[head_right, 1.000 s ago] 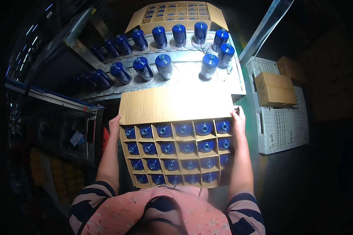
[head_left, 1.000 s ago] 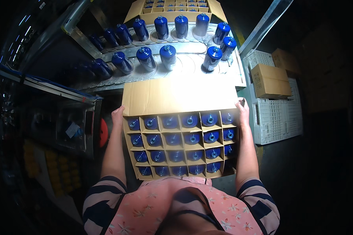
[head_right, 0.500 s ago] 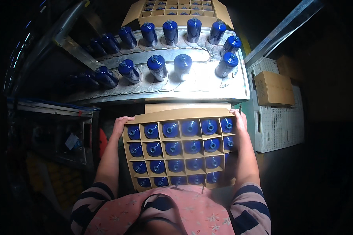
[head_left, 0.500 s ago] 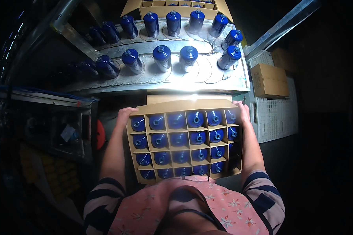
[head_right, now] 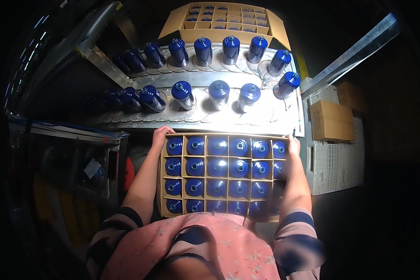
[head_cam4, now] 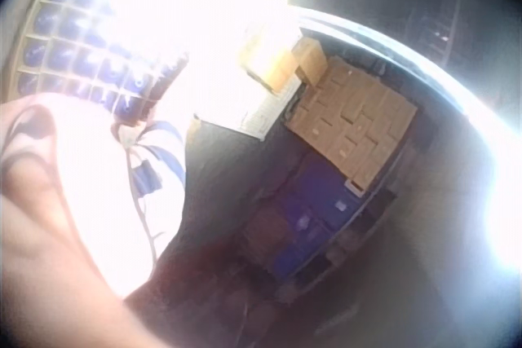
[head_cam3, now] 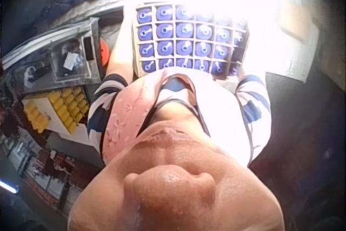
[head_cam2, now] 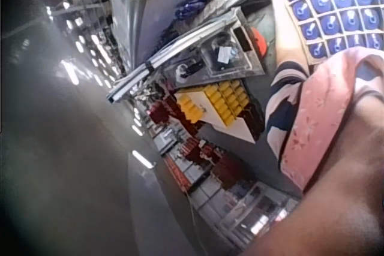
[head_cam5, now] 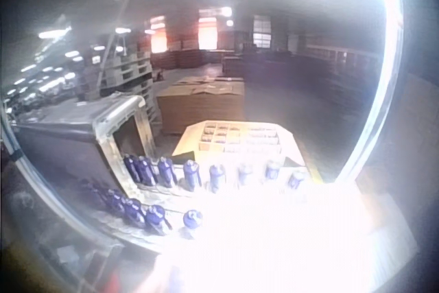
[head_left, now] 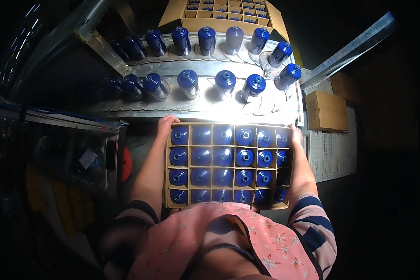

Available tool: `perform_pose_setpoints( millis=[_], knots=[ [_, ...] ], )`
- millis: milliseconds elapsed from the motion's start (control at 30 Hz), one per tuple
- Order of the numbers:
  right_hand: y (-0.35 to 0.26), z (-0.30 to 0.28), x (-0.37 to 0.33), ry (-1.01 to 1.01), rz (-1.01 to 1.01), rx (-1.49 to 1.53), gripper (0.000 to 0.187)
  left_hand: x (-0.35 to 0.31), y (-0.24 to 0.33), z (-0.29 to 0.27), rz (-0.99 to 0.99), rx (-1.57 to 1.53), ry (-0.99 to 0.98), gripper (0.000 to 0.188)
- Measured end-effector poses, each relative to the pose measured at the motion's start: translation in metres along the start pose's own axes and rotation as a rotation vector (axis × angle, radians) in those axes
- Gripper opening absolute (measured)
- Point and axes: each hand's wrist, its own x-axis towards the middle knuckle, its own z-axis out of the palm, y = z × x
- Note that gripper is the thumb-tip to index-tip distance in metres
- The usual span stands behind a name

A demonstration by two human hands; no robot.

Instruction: The person places blue bottles from a conveyor belt into a cardboard box with compartments. They then close the box flaps and use a utility knife to cut tape on another box before continuing to pack more bottles.

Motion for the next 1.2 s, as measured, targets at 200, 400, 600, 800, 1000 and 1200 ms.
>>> perform_pose_setpoints(
  millis=[200, 400, 600, 800, 1000, 1200],
  knots=[
    [-0.001, 0.007, -0.053, 0.32, -0.298, 0.108, 0.037, -0.008, -0.014, -0.015, 0.072, 0.051, 0.207, 0.021],
    [0.028, -0.029, -0.109, 0.598, -0.432, -0.218, 0.035, -0.099, -0.017, -0.004, 0.14, 0.449, 0.284, 0.067],
    [0.102, -0.032, -0.126, 0.233, -0.058, -0.285, 0.04, -0.184, -0.035, -0.014, -0.192, 0.416, 0.169, 0.069],
    [0.133, -0.047, -0.106, 0.163, -0.091, -0.004, 0.047, -0.258, -0.034, 0.002, -0.373, 0.526, 0.255, 0.062],
    [0.127, -0.065, -0.12, 0.237, -0.083, -0.069, 0.056, -0.284, -0.012, 0.04, -0.438, 0.706, 0.37, 0.052],
    [0.111, -0.085, -0.118, 0.229, -0.143, 0.094, 0.05, -0.266, -0.013, 0.054, -0.295, 0.628, 0.353, 0.042]
  ],
)
